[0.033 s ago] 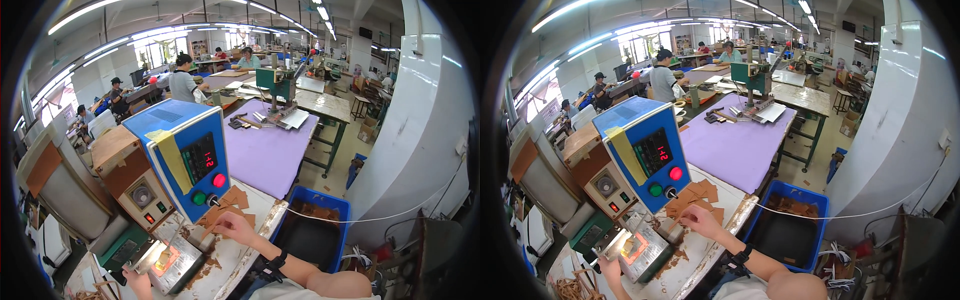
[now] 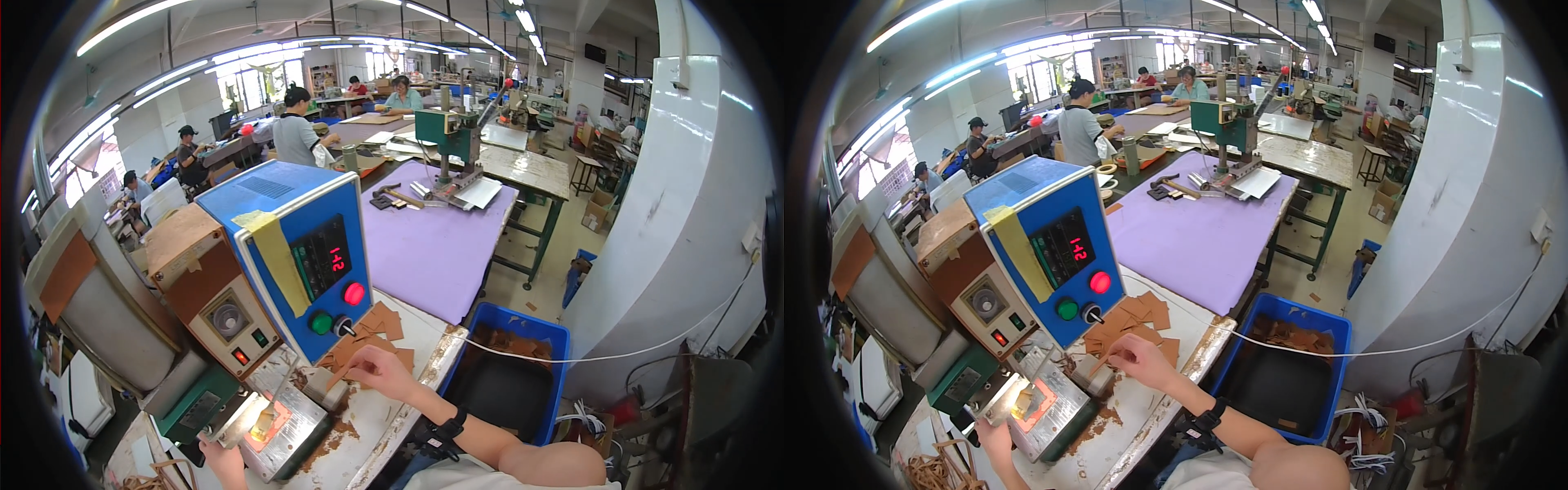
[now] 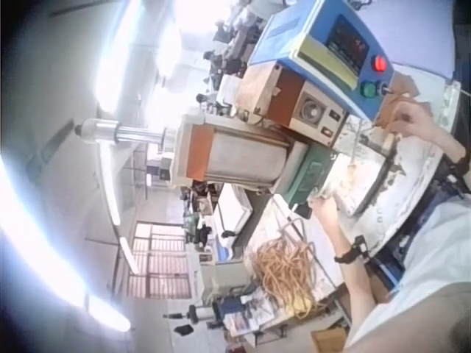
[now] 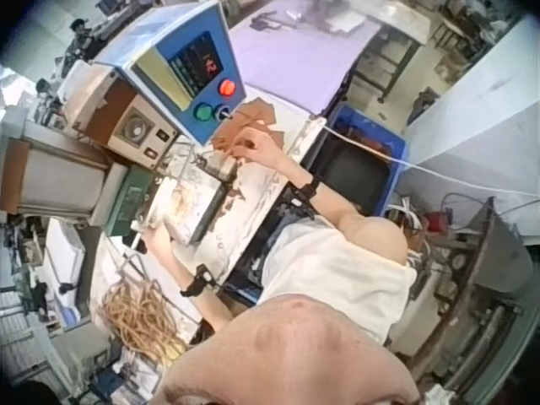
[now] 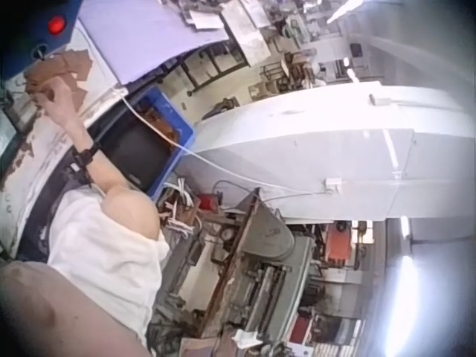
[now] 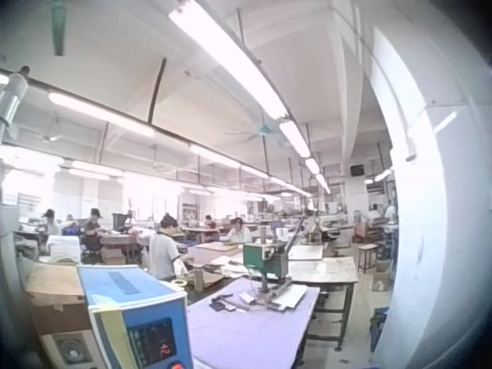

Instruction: Insert leather pieces into a hot stamp machine to emboss or punch them.

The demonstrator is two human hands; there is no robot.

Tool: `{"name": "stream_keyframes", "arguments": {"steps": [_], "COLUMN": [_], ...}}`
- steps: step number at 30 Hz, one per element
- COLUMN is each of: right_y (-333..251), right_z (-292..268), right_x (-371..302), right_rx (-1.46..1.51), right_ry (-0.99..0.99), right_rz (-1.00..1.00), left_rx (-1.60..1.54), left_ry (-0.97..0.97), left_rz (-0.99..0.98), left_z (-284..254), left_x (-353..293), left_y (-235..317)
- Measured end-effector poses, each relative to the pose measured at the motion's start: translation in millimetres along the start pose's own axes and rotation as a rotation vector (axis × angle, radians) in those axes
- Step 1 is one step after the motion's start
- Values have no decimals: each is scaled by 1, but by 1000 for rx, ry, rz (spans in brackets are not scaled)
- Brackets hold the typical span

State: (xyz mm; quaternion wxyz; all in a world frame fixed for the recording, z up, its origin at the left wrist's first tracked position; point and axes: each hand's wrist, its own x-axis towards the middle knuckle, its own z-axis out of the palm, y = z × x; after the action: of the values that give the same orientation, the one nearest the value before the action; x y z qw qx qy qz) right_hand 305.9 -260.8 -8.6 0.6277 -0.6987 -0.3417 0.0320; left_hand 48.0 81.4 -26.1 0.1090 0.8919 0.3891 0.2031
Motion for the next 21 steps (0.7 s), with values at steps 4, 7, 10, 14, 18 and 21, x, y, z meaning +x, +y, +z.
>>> {"name": "stream_keyframes", "arguments": {"steps": [4,7,10,14,18,21], "right_y": [2,3,3,-1,-10,-9], "right_z": [2,2,3,3,4,0], "right_x": [-4,-8,-11,-8,-9,-16], "right_rx": [-20,-25,-5,-40,-31,-22], "right_ry": [-16,-32,-44,-14,-29,-28], "right_rz": [-58,-74,-70,-96,-98,-84], "left_rx": [-186,-215,-243,-566,-314,-406], "left_ry": [76,57,31,-22,16,-25], "left_rz": [-81,-149,-32,-64,-18,1], "left_z": [-1,-12,-8,-9,-7,4], "left_x": [-3,-15,-21,-17,-17,-15], "left_y": [7,18,-1,7,-3,-12]}}
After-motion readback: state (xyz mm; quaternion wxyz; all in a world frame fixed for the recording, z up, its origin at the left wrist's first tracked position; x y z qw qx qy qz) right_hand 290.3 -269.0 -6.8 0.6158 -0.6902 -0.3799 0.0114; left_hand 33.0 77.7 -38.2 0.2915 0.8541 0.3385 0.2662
